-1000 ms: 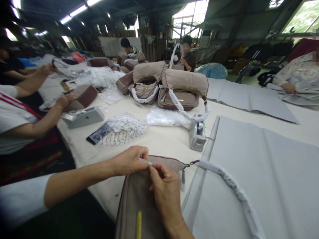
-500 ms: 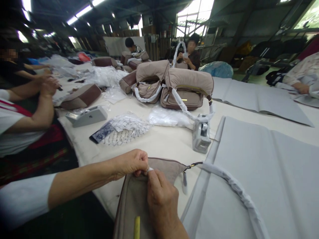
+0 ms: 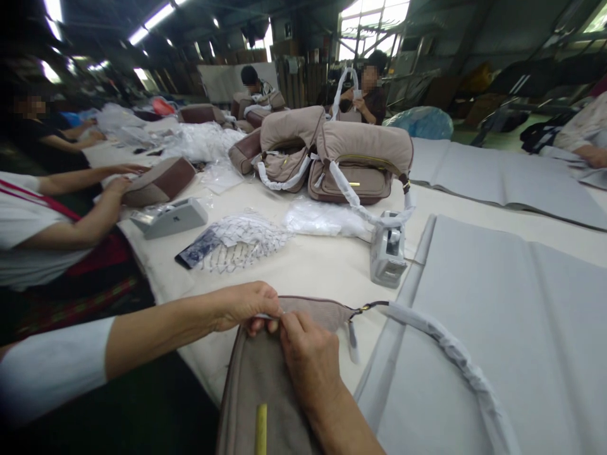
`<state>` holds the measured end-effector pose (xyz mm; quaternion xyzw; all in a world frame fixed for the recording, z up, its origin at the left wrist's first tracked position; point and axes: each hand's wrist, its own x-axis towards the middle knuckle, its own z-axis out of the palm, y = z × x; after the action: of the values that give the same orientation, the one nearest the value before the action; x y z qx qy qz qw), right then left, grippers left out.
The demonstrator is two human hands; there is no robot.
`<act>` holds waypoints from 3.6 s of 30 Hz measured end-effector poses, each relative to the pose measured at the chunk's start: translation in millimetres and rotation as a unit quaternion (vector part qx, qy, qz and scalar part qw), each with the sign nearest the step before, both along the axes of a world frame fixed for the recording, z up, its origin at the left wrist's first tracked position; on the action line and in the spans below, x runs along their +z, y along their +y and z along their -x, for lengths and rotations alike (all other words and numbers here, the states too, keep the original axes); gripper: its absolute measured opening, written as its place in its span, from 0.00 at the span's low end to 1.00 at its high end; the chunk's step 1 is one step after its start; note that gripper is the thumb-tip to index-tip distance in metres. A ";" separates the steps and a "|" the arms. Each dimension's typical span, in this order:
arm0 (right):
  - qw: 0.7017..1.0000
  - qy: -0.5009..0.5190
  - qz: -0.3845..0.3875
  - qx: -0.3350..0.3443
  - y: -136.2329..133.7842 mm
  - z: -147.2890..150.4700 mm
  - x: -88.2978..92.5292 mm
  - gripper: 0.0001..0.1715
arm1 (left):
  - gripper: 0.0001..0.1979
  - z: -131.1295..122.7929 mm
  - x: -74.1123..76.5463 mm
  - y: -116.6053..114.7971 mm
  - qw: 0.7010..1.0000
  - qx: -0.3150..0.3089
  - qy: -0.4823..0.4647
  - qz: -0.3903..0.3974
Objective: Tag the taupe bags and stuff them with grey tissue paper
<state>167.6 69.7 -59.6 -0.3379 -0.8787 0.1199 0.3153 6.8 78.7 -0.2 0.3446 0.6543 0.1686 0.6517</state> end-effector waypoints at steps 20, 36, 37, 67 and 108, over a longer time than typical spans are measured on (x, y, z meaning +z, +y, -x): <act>0.973 -0.195 -0.012 -0.126 3.4 32.8 3.6 0.04 | 0.08 -7.9 -2.0 -1.6 0.995 0.096 0.017 0.033; 0.974 -0.186 0.106 -0.080 11.3 21.4 17.8 0.14 | 0.10 -6.4 0.6 -16.6 0.990 -0.016 0.097 -0.103; 0.978 -0.162 0.126 -0.045 11.0 12.1 20.8 0.23 | 0.08 -4.8 0.3 -23.6 0.974 -0.058 0.137 -0.170; 0.906 0.125 0.348 0.205 47.1 -4.7 5.0 0.16 | 0.11 13.5 -13.2 -34.4 0.945 -0.012 0.148 -0.293; 0.825 0.145 0.546 -0.010 -32.6 -63.4 -21.6 0.49 | 0.13 13.9 -36.9 -52.9 0.755 -0.098 0.392 -0.516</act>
<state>231.0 37.1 -81.2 -0.4425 -0.6104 0.6243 0.2046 -7.0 25.9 -37.1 0.7268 0.6290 0.2657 0.0741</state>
